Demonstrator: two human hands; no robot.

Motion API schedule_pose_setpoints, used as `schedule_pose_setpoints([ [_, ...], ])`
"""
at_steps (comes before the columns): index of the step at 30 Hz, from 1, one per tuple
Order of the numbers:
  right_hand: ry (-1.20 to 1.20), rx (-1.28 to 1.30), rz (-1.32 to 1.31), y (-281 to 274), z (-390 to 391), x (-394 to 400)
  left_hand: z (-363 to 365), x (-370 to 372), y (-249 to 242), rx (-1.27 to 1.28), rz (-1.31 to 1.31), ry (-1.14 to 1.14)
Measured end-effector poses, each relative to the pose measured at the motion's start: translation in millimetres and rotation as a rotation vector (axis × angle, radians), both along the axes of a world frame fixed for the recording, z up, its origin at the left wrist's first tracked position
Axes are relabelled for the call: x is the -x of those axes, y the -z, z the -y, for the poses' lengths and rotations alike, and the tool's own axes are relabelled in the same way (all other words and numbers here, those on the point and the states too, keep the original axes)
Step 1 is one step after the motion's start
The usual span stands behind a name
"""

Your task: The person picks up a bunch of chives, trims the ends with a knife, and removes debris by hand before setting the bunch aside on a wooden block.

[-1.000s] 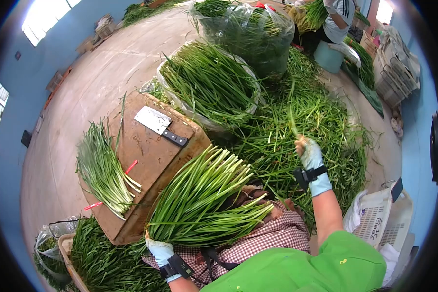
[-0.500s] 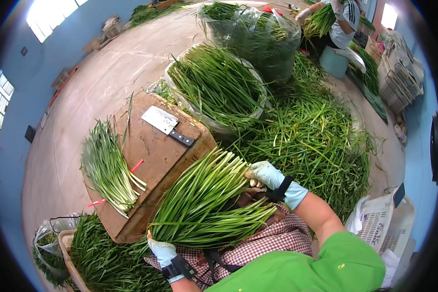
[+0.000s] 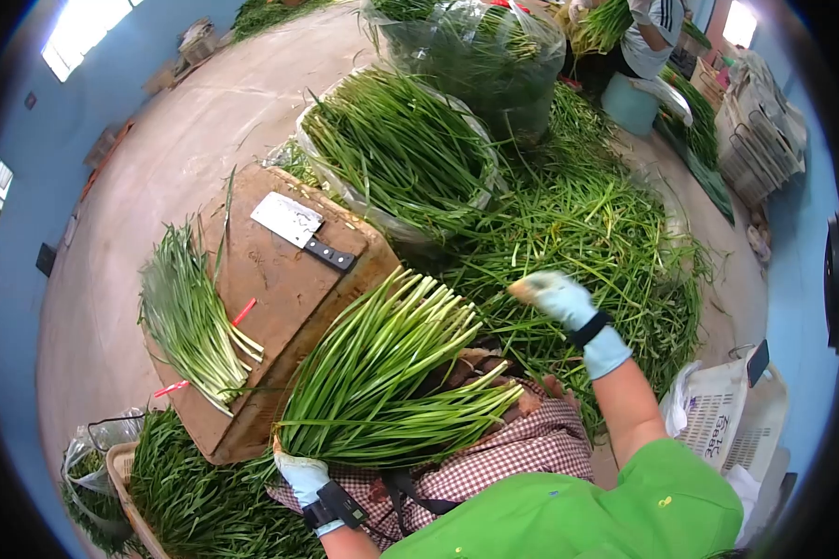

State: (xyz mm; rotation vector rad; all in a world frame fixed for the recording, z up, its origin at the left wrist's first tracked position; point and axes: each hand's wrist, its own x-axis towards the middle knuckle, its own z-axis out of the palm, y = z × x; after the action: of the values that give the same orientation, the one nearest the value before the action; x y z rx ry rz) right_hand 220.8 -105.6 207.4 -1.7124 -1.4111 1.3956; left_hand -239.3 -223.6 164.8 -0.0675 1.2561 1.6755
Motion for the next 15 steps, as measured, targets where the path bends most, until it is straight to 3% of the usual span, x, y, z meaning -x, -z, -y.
schedule_pose_setpoints([
  [1, 0.025, 0.099, -0.416, 9.3, 1.0, 17.7, -3.5, -3.7, -6.7, 0.038, 0.069, 0.003],
  [3, -0.035, 0.165, -0.587, 32.6, -0.4, 58.7, -5.5, -2.3, -0.4, 0.009, 0.019, 0.002],
  [5, -0.102, 0.187, -0.495, 17.6, 2.6, 90.1, -4.2, -14.9, -17.3, 0.078, -0.133, -0.127],
  [6, -0.082, 0.222, -0.481, -3.4, 8.4, 94.1, 3.7, -8.8, -14.0, -0.043, -0.298, 0.055],
  [8, -0.099, 0.288, -0.415, -13.9, 8.8, 93.4, 7.1, 9.5, 1.4, -0.059, -0.153, 0.103],
  [10, -0.041, 0.241, -0.476, 17.9, 8.7, 87.2, 3.9, 13.9, 5.6, -0.014, -0.111, 0.039],
  [12, -0.075, -0.03, -0.041, 32.5, 3.5, 63.6, -0.1, 5.6, -4.0, -0.002, -0.02, 0.061],
  [14, 0.232, -0.206, -0.273, 28.2, 0.8, 30.6, 0.6, 8.3, 3.3, 0.005, 0.008, 0.051],
  [15, 0.369, -0.344, -0.38, 17.3, -0.3, 11.1, 2.7, 10.6, 11.4, -0.024, -0.189, 0.088],
])
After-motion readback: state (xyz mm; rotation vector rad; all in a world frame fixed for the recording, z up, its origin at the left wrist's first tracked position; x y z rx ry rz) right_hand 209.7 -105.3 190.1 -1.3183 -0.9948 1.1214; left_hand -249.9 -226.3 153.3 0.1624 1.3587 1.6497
